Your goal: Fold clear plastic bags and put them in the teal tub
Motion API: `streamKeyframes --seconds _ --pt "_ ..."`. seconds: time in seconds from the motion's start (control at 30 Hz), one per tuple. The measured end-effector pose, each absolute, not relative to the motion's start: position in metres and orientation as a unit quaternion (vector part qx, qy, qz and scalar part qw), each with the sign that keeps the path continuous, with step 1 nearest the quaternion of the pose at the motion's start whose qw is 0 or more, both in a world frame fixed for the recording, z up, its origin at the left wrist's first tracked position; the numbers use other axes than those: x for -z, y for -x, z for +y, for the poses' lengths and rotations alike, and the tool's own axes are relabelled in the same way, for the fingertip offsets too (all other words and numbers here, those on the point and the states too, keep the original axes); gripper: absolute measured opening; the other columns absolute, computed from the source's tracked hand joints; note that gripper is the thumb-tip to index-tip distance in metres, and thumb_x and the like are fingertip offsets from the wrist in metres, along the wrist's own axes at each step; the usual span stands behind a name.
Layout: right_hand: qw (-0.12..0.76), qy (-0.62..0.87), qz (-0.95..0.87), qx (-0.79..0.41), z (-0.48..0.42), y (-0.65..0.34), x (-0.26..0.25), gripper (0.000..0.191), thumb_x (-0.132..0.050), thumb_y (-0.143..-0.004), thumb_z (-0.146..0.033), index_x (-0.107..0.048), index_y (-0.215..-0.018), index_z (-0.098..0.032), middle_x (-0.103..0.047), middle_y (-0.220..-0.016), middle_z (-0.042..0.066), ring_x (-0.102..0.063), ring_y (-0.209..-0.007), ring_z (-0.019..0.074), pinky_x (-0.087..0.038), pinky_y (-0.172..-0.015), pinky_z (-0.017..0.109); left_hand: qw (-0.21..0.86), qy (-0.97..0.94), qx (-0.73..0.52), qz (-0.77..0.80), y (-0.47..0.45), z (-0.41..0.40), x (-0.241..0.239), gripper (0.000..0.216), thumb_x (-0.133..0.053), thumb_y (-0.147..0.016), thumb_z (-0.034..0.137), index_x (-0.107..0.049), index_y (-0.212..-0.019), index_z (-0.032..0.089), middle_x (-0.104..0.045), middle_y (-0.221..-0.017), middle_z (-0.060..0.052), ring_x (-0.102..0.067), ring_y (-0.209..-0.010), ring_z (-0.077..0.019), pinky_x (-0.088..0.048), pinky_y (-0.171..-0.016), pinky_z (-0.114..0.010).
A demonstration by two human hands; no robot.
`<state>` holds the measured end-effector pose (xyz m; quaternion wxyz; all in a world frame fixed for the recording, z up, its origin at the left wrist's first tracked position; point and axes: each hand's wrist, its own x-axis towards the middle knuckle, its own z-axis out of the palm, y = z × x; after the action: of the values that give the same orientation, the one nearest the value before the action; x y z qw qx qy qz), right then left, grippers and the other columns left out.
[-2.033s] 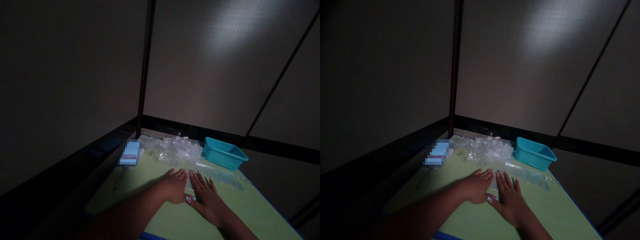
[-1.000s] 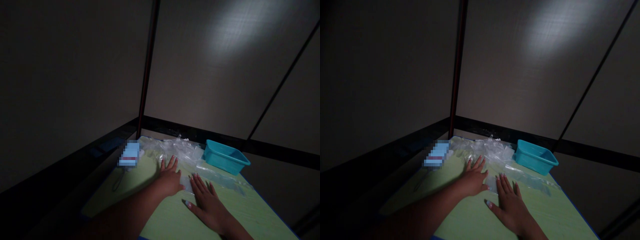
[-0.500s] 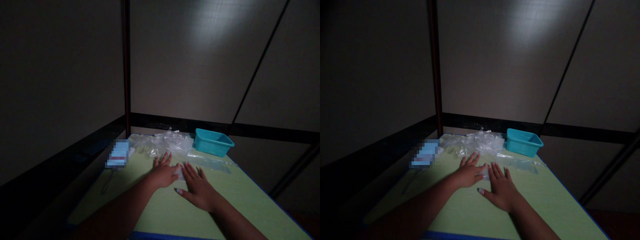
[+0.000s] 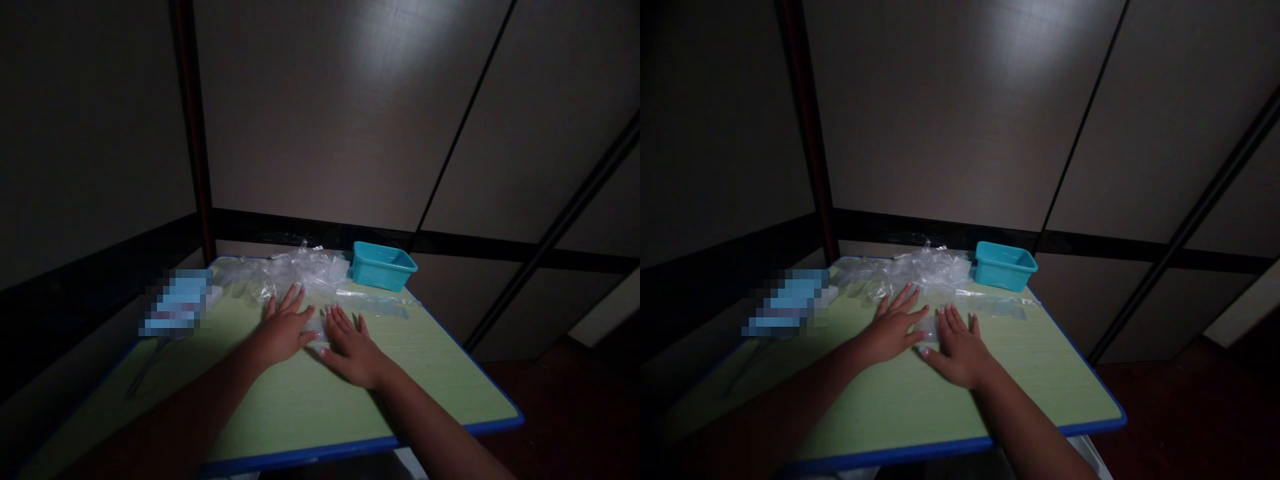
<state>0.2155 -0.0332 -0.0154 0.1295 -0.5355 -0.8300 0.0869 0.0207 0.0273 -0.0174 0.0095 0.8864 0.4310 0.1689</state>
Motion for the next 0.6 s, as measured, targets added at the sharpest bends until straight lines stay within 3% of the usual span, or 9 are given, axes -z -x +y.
streamKeyframes --seconds 0.1,0.17,0.23,0.33,0.6 --pt "0.228 0.572 -0.787 -0.035 -0.028 -0.226 0.017 0.052 -0.032 -0.092 -0.044 -0.028 -0.139 -0.021 -0.020 -0.147 0.010 -0.012 -0.135 0.0254 -0.002 -0.104 0.056 0.009 -0.882 -0.213 0.420 -0.025 0.027 0.016 0.038 -0.051 -0.085 0.039 -0.051 -0.123 0.038 -0.024 -0.147 -0.007 -0.004 -0.136 -0.0296 -0.006 -0.101 -0.060" --pt "0.269 0.595 -0.757 0.014 -0.021 -0.232 0.013 0.038 -0.037 -0.091 -0.034 -0.051 -0.123 -0.020 -0.038 -0.139 0.011 -0.025 -0.130 0.0251 -0.014 -0.104 0.049 0.010 -0.877 -0.232 0.422 -0.027 0.028 0.017 0.035 -0.053 -0.084 0.036 -0.053 -0.119 0.039 -0.028 -0.146 -0.005 -0.008 -0.135 -0.0304 -0.007 -0.101 -0.059" --pt "0.263 0.618 -0.740 0.038 -0.011 -0.236 0.006 0.027 -0.042 -0.088 -0.027 -0.062 -0.104 -0.018 -0.053 -0.120 0.011 -0.039 -0.117 0.0241 -0.028 -0.097 0.039 0.013 -0.871 -0.242 0.427 -0.027 0.029 0.018 0.034 -0.058 -0.080 0.033 -0.056 -0.114 0.036 -0.031 -0.144 -0.006 -0.011 -0.135 -0.0302 -0.010 -0.101 -0.058" --pt "0.215 0.642 -0.736 0.023 0.009 -0.236 -0.006 0.018 -0.049 -0.083 -0.024 -0.064 -0.091 -0.018 -0.060 -0.098 0.009 -0.047 -0.098 0.0220 -0.034 -0.084 0.032 0.017 -0.860 -0.252 0.443 -0.026 0.031 0.020 0.027 -0.065 -0.074 0.033 -0.057 -0.099 0.027 -0.033 -0.141 -0.009 -0.012 -0.134 -0.0295 -0.016 -0.102 -0.055" --pt "0.146 0.649 -0.746 -0.005 0.046 -0.215 -0.007 0.017 -0.052 -0.081 -0.026 -0.065 -0.083 -0.016 -0.060 -0.087 0.009 -0.050 -0.084 0.0204 -0.035 -0.070 0.029 0.061 -0.864 -0.209 0.454 -0.022 0.034 0.027 0.035 -0.070 -0.066 0.048 -0.053 -0.087 0.025 -0.034 -0.138 -0.008 -0.012 -0.133 -0.0321 -0.014 -0.100 -0.058"
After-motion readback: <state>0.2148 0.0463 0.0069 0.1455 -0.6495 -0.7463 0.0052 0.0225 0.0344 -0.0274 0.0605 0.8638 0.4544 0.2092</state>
